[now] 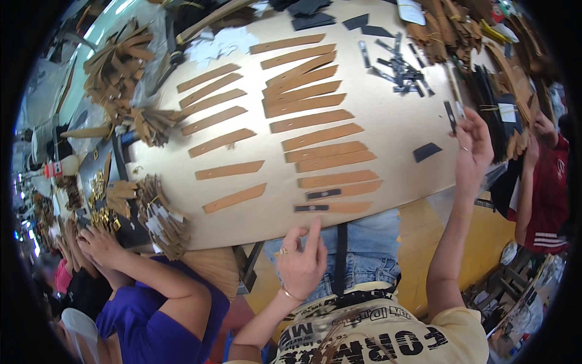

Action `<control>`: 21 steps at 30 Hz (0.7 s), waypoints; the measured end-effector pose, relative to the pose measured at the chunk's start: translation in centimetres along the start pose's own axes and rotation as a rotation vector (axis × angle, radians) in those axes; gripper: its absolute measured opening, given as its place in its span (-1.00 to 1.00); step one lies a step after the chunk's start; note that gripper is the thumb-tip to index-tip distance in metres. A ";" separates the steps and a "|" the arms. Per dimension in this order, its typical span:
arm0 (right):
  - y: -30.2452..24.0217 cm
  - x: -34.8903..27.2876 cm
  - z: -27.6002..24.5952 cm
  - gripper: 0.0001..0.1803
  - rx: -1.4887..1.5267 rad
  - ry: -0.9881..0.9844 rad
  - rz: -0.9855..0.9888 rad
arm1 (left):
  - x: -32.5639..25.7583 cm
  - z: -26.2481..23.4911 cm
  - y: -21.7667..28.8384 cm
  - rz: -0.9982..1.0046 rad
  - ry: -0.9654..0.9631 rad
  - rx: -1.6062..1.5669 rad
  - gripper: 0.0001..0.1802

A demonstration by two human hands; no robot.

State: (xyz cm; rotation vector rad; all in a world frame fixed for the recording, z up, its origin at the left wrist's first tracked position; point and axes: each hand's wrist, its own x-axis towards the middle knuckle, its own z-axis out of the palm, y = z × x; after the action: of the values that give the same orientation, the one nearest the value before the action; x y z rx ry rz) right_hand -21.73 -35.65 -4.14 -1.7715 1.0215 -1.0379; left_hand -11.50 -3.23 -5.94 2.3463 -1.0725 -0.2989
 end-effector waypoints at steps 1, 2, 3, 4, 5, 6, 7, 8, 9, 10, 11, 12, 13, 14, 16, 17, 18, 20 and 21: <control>-0.7 -1.1 0.3 -0.72 0.049 -0.095 0.032 | 0.4 -0.1 -0.1 0.030 0.058 0.012 -0.43; -1.6 -2.2 0.7 -0.72 0.079 -0.172 0.094 | 1.1 -0.2 -0.2 0.065 0.114 0.020 -0.43; -2.5 -3.3 1.1 -0.71 0.106 -0.227 0.187 | 1.8 -0.3 -0.3 0.106 0.176 0.010 -0.43; -3.4 -4.1 1.6 -0.68 0.147 -0.414 0.177 | 2.6 -0.6 -0.5 0.071 0.155 -0.034 -0.51; -4.2 -5.0 2.3 -0.64 0.187 -0.582 0.200 | 3.6 -0.9 -0.7 0.014 0.152 -0.155 -0.53; -4.9 -6.1 3.3 -0.62 0.274 -0.676 0.264 | 4.6 -1.2 -0.9 -0.044 0.150 -0.292 -0.55; -5.5 -6.9 4.3 -0.59 0.361 -0.769 0.330 | 5.6 -1.5 -1.2 -0.095 0.152 -0.441 -0.56; -6.0 -7.3 5.1 -0.58 0.367 -0.838 0.332 | 6.0 -2.5 -1.3 -0.256 0.023 -0.622 -0.65; -6.5 -7.6 5.6 -0.56 0.372 -0.906 0.335 | 6.6 -3.1 -1.5 -0.291 -0.063 -0.820 -0.67; -6.9 -7.8 6.1 -0.55 0.371 -0.976 0.353 | 7.2 -3.6 -1.8 -0.337 -0.148 -1.019 -0.69; -7.2 -7.9 6.5 -0.55 0.380 -0.990 0.370 | 7.7 -3.8 -1.9 -0.373 -0.225 -1.202 -0.70; -7.4 -7.8 6.9 -0.56 0.384 -1.004 0.403 | 7.6 -4.0 -1.5 -0.407 -0.201 -1.281 -0.77; -7.5 -7.7 7.1 -0.56 0.389 -1.019 0.437 | 7.8 -4.1 -1.5 -0.441 -0.228 -1.293 -0.79; -7.5 -7.5 7.2 -0.55 0.368 -1.039 0.435 | 7.9 -4.1 -1.6 -0.479 -0.245 -1.309 -0.80; -7.5 -7.1 7.5 -0.53 0.326 -1.078 0.429 | 7.8 -4.0 -1.6 -0.535 -0.241 -1.292 -0.84; -7.5 -7.0 7.6 -0.53 0.318 -1.072 0.401 | 7.8 -3.9 -1.5 -0.552 -0.221 -1.257 -0.86; -7.5 -7.0 7.7 -0.53 0.311 -1.066 0.374 | 7.7 -3.7 -1.5 -0.574 -0.200 -1.223 -0.88; -7.4 -7.2 8.0 -0.53 0.290 -1.045 0.366 | 7.6 -3.4 -1.4 -0.592 -0.142 -1.173 -0.90; -7.4 -7.4 8.1 -0.54 0.278 -1.030 0.385 | 7.6 -3.3 -1.3 -0.613 -0.115 -1.151 -0.91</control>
State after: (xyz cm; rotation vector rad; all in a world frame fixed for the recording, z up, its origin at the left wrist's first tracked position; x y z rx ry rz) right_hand -15.02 -24.42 -1.77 -1.4780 0.4783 0.0387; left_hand -4.33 -6.98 -3.80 1.4993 -0.0513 -0.9727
